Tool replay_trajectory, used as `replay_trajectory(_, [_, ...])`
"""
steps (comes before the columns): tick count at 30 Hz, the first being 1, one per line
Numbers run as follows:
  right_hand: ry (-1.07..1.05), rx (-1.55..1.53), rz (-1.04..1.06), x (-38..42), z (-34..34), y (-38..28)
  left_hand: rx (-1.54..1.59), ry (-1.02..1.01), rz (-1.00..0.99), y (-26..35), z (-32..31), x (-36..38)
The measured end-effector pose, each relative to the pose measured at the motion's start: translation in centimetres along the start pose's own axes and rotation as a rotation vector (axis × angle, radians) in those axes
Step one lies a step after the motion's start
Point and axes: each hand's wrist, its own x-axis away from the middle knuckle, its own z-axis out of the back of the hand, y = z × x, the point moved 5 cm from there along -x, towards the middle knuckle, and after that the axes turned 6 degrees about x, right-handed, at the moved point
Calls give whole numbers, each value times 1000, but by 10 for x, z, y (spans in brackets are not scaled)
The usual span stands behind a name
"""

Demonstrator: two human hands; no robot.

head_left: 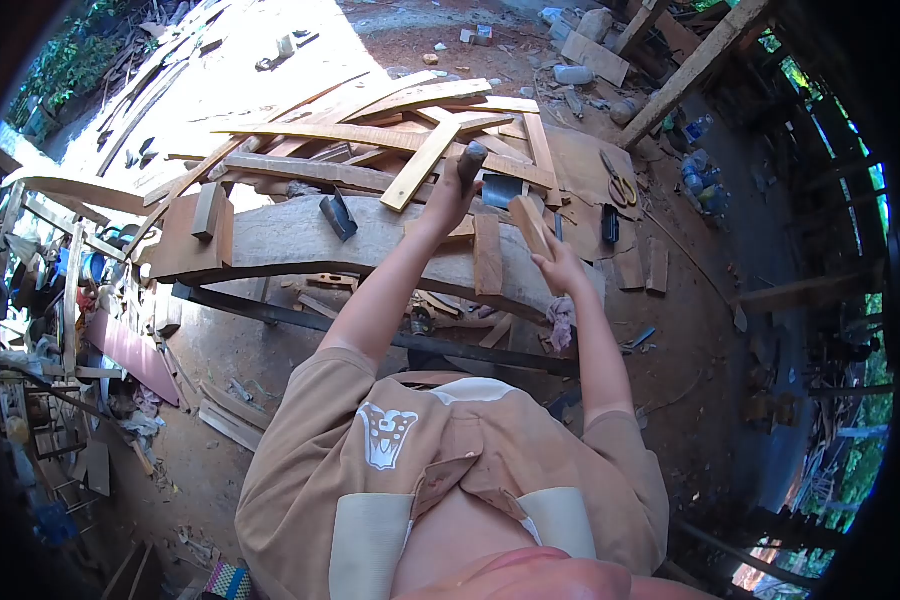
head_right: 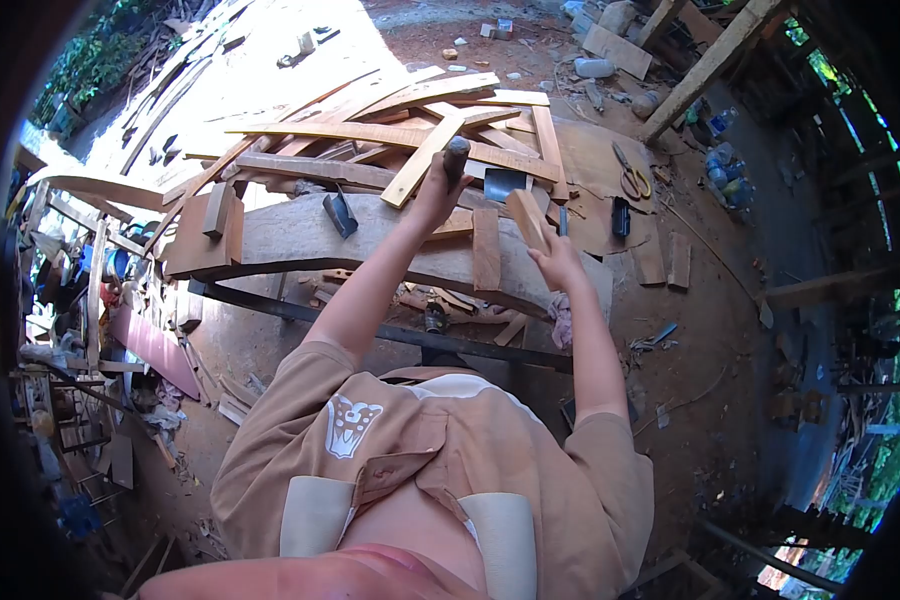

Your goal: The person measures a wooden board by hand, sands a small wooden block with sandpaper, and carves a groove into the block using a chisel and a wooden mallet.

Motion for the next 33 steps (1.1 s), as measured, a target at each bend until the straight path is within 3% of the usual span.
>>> replay_trajectory(2, [151, -107, 219, -3, 62, -40, 8, 5, 22, -2, 0, -1])
replay_trajectory(6, [724, -181, 506, 35, 187, -139, 15, 34, -9, -1, 1, -1])
replay_trajectory(7, [720, -183, 506, 37, 193, -151, 13, 30, -13, -1, 1, -1])
replay_trajectory(9, [1058, -184, 561, 52, 205, -170, 13, 27, -18, 1, 1, -1])
replay_trajectory(10, [1113, -168, 549, 53, 192, -178, 15, 29, -31, 3, 1, 0])
replay_trajectory(11, [1019, -117, 540, 43, 165, -175, 16, 31, -44, 5, 1, 1])
replay_trajectory(13, [203, 401, 408, 26, 108, -183, 101, 12, -63, 3, 0, 1])
replay_trajectory(17, [163, 350, 336, 30, 155, -179, 19, 17, -50, 4, 7, -1])
replay_trajectory(19, [750, -33, 616, 50, 199, -194, 41, 26, -27, -4, 5, 0])
replay_trajectory(20, [742, -34, 619, 48, 195, -197, 56, 25, -17, -8, 4, -1])
replay_trajectory(22, [1082, -130, 539, 53, 185, -197, 60, 15, 0, -6, 4, 1])
replay_trajectory(23, [996, -57, 607, 44, 162, -196, 65, 1, 9, -4, 3, 2])
replay_trajectory(25, [34, 519, 301, 38, 122, -211, 113, -7, -36, -7, -1, -1])
replay_trajectory(29, [-55, 409, 374, 51, 143, -185, 113, 16, -44, -9, 1, -3])
replay_trajectory(31, [118, 36, 473, 58, 158, -178, 73, 5, 0, -8, 1, 2])
replay_trajectory(33, [190, -43, 427, 58, 146, -172, 44, -3, -13, -2, 2, 1])
